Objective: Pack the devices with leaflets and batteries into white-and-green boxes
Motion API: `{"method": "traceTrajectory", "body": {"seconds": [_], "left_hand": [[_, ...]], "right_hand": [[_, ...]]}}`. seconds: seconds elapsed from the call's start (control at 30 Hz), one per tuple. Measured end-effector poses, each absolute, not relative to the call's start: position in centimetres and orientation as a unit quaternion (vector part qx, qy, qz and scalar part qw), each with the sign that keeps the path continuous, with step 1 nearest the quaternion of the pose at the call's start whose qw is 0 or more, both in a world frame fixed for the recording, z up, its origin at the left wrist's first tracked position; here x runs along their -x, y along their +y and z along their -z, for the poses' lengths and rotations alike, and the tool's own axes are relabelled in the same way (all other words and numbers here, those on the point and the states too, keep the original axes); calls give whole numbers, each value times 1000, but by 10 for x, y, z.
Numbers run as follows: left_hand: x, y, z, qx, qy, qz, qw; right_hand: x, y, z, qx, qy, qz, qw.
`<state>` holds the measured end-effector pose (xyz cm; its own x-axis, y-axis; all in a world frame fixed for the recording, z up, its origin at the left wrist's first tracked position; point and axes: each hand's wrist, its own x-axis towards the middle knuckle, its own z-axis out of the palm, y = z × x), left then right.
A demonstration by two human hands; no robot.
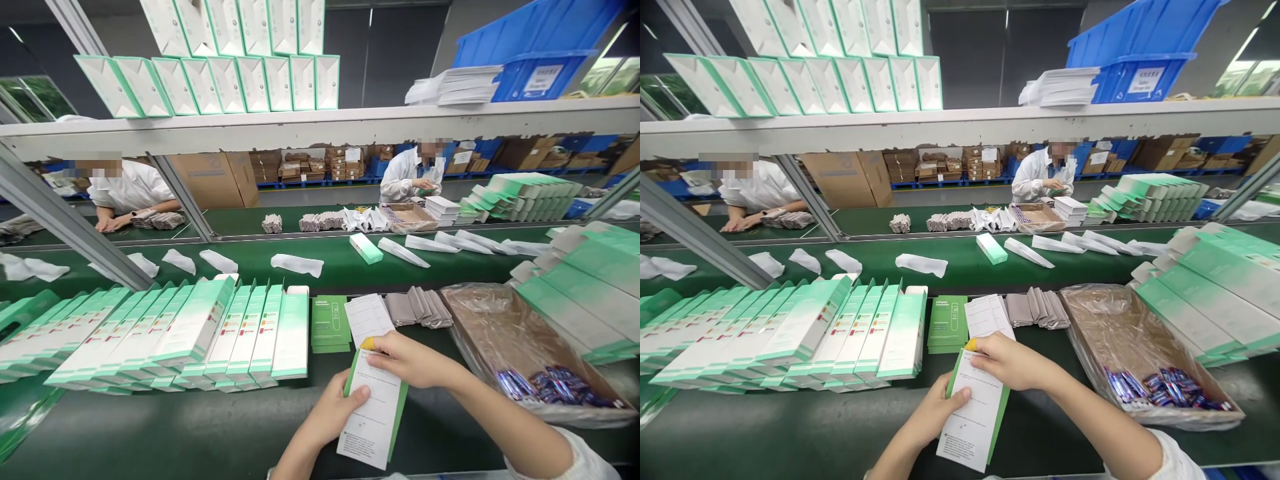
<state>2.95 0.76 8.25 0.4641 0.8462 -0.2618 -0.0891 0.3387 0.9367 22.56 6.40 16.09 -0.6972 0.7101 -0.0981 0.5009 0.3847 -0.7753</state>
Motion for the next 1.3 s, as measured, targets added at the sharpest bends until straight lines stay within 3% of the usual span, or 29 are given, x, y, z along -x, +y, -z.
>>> {"method": "traceTrajectory", "body": {"seconds": [0.13,0.3,0.4,0.73,0.93,1.13,1.3], "left_hand": [[-32,3,-67,-377,414,-316,766],[-32,0,-55,-299,443,-334,777],[-32,-3,-50,-242,458,-337,786],[-31,-5,-54,-167,452,-327,813],[-38,2,-60,-125,446,-362,809],[-48,12,-60,-123,441,-405,791],[-66,19,-59,-132,420,-474,762]], "right_hand": [[-235,68,-153,357,-831,-414,104],[-264,101,-121,555,-814,-149,81],[-275,123,-96,613,-784,-74,55],[-292,138,-61,593,-805,-1,-31],[-293,134,-58,603,-797,28,-11],[-290,106,-99,642,-761,82,55],[-238,32,-111,502,-853,100,99]]}}
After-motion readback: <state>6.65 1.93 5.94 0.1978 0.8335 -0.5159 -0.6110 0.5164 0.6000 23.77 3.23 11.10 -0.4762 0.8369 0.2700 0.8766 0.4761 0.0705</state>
